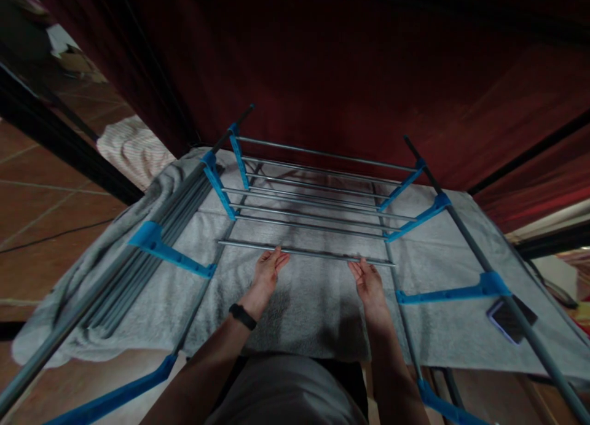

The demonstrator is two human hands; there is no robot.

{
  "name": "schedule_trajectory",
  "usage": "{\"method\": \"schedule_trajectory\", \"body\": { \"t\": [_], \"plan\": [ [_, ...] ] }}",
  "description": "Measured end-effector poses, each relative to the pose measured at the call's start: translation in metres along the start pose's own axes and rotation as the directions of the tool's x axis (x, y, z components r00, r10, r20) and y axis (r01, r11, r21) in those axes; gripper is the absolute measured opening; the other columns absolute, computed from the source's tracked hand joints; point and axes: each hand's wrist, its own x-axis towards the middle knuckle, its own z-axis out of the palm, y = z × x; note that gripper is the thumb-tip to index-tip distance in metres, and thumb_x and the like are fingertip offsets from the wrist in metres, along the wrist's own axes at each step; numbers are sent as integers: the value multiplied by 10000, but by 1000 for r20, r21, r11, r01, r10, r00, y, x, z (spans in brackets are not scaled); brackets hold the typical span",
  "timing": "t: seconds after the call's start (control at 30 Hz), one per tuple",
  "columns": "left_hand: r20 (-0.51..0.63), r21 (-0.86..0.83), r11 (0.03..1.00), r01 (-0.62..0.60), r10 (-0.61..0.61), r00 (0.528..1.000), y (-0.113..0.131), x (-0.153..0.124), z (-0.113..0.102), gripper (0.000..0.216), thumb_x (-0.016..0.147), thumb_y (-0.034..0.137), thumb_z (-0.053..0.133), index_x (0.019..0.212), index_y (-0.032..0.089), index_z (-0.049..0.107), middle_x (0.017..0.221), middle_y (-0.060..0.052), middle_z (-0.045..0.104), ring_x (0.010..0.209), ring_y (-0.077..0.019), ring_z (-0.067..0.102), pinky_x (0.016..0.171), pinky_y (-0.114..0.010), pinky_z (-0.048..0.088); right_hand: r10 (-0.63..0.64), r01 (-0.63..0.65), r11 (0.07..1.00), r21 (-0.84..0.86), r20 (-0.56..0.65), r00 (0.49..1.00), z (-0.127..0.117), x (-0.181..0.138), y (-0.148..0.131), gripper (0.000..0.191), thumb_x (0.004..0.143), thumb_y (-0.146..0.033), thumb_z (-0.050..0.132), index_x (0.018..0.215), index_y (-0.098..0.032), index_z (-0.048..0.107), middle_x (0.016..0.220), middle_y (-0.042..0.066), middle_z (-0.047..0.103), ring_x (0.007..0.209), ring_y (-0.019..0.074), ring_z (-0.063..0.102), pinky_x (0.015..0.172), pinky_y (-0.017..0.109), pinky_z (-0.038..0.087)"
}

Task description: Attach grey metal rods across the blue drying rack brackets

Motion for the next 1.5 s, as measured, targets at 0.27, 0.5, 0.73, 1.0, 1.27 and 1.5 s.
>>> {"method": "schedule_trajectory", "body": {
  "t": [0.27, 0.5, 0.73, 1.0, 1.27, 1.5],
  "plan": [
    [64, -18, 1000, 14, -13, 998, -2, 2, -4, 500, 748, 313, 1017, 661, 238, 530, 707, -14, 728, 746, -179, 772, 929, -360, 649, 59, -59, 998, -13, 4, 998, 10, -1, 0, 312, 721, -288, 1000, 787, -235, 699, 849, 7, 820, 833, 180, 815, 892, 359, 709],
    [109, -55, 998, 16, -10, 994, -7, 1, -8, 533, 682, 384, 1072, 668, 216, 567, 720, -2, 722, 759, -189, 781, 915, -363, 633, 76, -76, 996, -36, -23, 997, 25, -10, 25, 251, 772, -273, 950, 792, -240, 703, 921, 11, 828, 899, 172, 819, 942, 361, 708],
    [84, -114, 992, 54, -44, 995, -11, 5, -10, 509, 684, 311, 1068, 696, 213, 569, 737, -1, 712, 731, -190, 770, 934, -401, 635, 39, -45, 994, -95, -71, 997, 19, 0, 22, 340, 816, -292, 957, 733, -247, 631, 782, -17, 779, 780, 162, 808, 841, 336, 720],
    [103, -134, 990, 46, -32, 994, -13, 4, -11, 535, 672, 385, 1076, 722, 217, 571, 749, 5, 705, 760, -182, 764, 961, -398, 643, 52, -65, 993, -98, -135, 990, 11, 5, 18, 295, 840, -319, 927, 728, -261, 660, 708, -21, 747, 757, 179, 811, 830, 353, 726],
    [111, -132, 990, 44, -29, 993, -15, 4, -12, 512, 713, 385, 1061, 740, 243, 569, 753, -4, 707, 797, -209, 778, 990, -417, 626, 4, -13, 996, -93, -96, 995, 9, -1, 20, 294, 848, -318, 923, 731, -257, 661, 709, -20, 758, 760, 168, 820, 846, 334, 736],
    [114, -138, 990, 24, -8, 994, -18, 5, -15, 480, 719, 380, 1047, 768, 249, 587, 771, -10, 702, 833, -228, 785, 1029, -451, 619, -2, -2, 996, -91, -48, 999, 8, -3, 20, 301, 827, -242, 905, 705, -269, 631, 744, -20, 769, 782, 163, 832, 844, 305, 743]
  ]
}}
